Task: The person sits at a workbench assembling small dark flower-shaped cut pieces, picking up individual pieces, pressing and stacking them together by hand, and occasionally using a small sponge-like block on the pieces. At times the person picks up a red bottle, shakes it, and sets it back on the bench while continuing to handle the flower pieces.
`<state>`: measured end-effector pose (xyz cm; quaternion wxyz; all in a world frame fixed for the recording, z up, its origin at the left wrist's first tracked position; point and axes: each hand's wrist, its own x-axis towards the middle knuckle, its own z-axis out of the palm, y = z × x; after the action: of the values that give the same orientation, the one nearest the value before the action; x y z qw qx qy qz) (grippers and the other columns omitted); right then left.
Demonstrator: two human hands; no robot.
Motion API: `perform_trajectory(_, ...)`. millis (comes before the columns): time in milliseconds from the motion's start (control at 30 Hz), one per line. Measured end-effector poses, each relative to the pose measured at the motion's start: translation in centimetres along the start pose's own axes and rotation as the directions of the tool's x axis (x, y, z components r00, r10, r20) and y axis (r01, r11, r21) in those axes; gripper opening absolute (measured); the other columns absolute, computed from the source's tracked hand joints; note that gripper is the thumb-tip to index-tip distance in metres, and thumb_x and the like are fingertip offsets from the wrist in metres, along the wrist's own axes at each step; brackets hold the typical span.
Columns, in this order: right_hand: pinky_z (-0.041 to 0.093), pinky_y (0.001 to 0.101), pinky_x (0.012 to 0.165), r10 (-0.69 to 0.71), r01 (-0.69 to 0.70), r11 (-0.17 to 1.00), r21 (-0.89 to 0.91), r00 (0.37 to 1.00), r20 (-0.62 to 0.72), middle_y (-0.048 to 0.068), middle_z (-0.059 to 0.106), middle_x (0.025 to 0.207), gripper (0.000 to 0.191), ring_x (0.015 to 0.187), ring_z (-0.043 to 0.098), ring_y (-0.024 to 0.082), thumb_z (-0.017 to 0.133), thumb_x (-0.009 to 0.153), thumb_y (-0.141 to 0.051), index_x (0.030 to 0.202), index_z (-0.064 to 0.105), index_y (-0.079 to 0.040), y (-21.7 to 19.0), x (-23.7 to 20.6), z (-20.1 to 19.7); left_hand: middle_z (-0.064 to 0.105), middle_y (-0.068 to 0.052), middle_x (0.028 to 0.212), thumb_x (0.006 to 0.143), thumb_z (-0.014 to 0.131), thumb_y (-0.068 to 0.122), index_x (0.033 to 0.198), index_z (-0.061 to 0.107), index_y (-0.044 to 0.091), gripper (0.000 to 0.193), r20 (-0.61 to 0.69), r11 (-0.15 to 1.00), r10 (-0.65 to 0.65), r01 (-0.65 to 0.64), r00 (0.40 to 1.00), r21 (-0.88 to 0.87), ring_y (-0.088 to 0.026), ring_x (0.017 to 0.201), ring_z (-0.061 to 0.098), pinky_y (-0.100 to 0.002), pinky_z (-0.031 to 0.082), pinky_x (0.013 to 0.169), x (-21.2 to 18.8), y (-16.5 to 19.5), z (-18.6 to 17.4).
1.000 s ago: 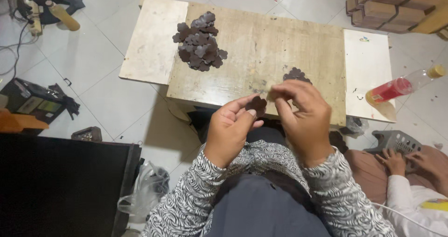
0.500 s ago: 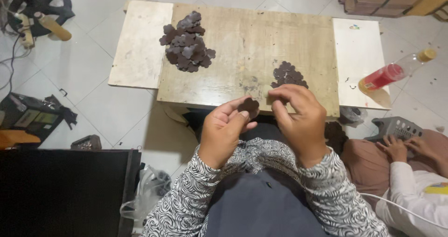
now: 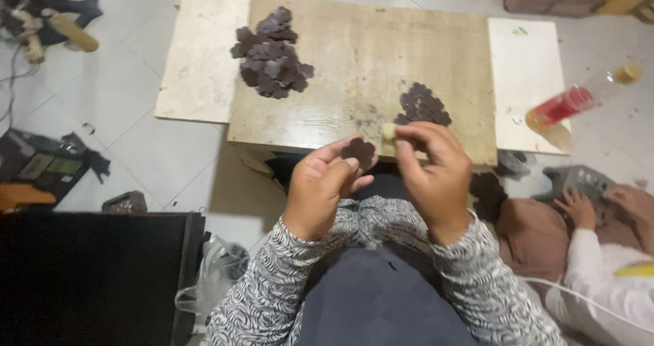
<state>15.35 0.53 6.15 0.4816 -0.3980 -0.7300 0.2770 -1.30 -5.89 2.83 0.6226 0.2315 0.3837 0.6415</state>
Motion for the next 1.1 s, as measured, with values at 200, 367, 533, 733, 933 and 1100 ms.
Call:
perform_trajectory(200, 0.058, 0.0340, 0.091, -0.195, 0.204, 0.975, -0.085, 0.975, 0.104, 0.012, 0.069, 0.117, 0.024, 0.106, 0.069, 0.025, 0.074, 0.093, -0.001, 0.117, 0.073, -0.003, -1.8, -1.4, 1.2, 0.069, -0.012, 0.112, 0.106, 0.051, 0.007, 0.138, 0.058, -0.011, 0.037, 0.058, 0.986, 0.021, -0.011, 0.998, -0.165, -0.015, 0.095, 0.067, -0.029, 0.056, 0.083, 0.7, -1.5, -0.5)
perform_trajectory(367, 0.056, 0.0385, 0.093, -0.294, 0.329, 0.915, -0.232, 0.940, 0.172, 0.013, 0.071, 0.115, 0.025, 0.106, 0.068, 0.029, 0.076, 0.089, 0.000, 0.114, 0.075, -0.004, -0.6, -0.5, 2.2, 0.072, -0.011, 0.114, 0.104, 0.049, 0.011, 0.136, 0.057, -0.006, 0.037, -0.072, 0.987, 0.008, -0.019, 0.997, -0.160, -0.013, 0.096, 0.071, -0.029, 0.059, 0.087, 0.8, -1.8, -0.8)
perform_trajectory(533, 0.056, 0.0386, 0.090, -0.289, 0.299, 0.923, -0.240, 0.954, 0.078, 0.014, 0.070, 0.112, 0.021, 0.104, 0.067, 0.028, 0.078, 0.091, 0.000, 0.110, 0.074, -0.004, -0.2, -1.4, 1.7, 0.070, -0.010, 0.117, 0.107, 0.049, 0.010, 0.142, 0.055, -0.005, 0.039, -0.064, 0.991, 0.088, -0.094, 0.994, -0.098, -0.011, 0.095, 0.068, -0.026, 0.057, 0.085, 1.1, -1.6, -0.4)
perform_trajectory(733, 0.056, 0.0391, 0.088, -0.267, 0.295, 0.921, -0.255, 0.953, 0.141, 0.012, 0.070, 0.106, 0.017, 0.099, 0.069, 0.030, 0.079, 0.087, -0.003, 0.103, 0.075, -0.004, -0.4, -1.2, 2.8, 0.070, -0.015, 0.124, 0.106, 0.049, 0.008, 0.143, 0.053, -0.010, 0.041, -0.086, 0.980, 0.160, -0.169, 0.983, -0.107, -0.013, 0.102, 0.068, -0.026, 0.056, 0.091, 1.1, -1.5, -0.2)
perform_trajectory(933, 0.060, 0.0318, 0.080, -0.123, 0.126, 0.984, -0.123, 0.992, 0.027, 0.015, 0.069, 0.117, 0.016, 0.092, 0.074, 0.025, 0.076, 0.094, 0.000, 0.110, 0.073, -0.002, -0.4, -1.0, 1.8, 0.068, -0.011, 0.120, 0.105, 0.050, 0.007, 0.146, 0.049, -0.008, 0.044, -0.129, 0.975, 0.192, -0.204, 0.973, -0.088, -0.012, 0.101, 0.067, -0.027, 0.056, 0.091, 1.6, -2.2, -0.6)
perform_trajectory(1100, 0.058, 0.0394, 0.092, -0.374, 0.394, 0.909, -0.137, 0.915, 0.154, 0.014, 0.070, 0.114, 0.024, 0.105, 0.070, 0.032, 0.076, 0.086, 0.003, 0.110, 0.074, -0.001, -0.1, -2.5, 3.2, 0.069, -0.012, 0.118, 0.107, 0.050, 0.004, 0.151, 0.047, -0.011, 0.046, -0.059, 0.951, 0.208, -0.216, 0.976, -0.220, -0.011, 0.099, 0.064, -0.025, 0.053, 0.089, 1.6, -3.1, -1.0)
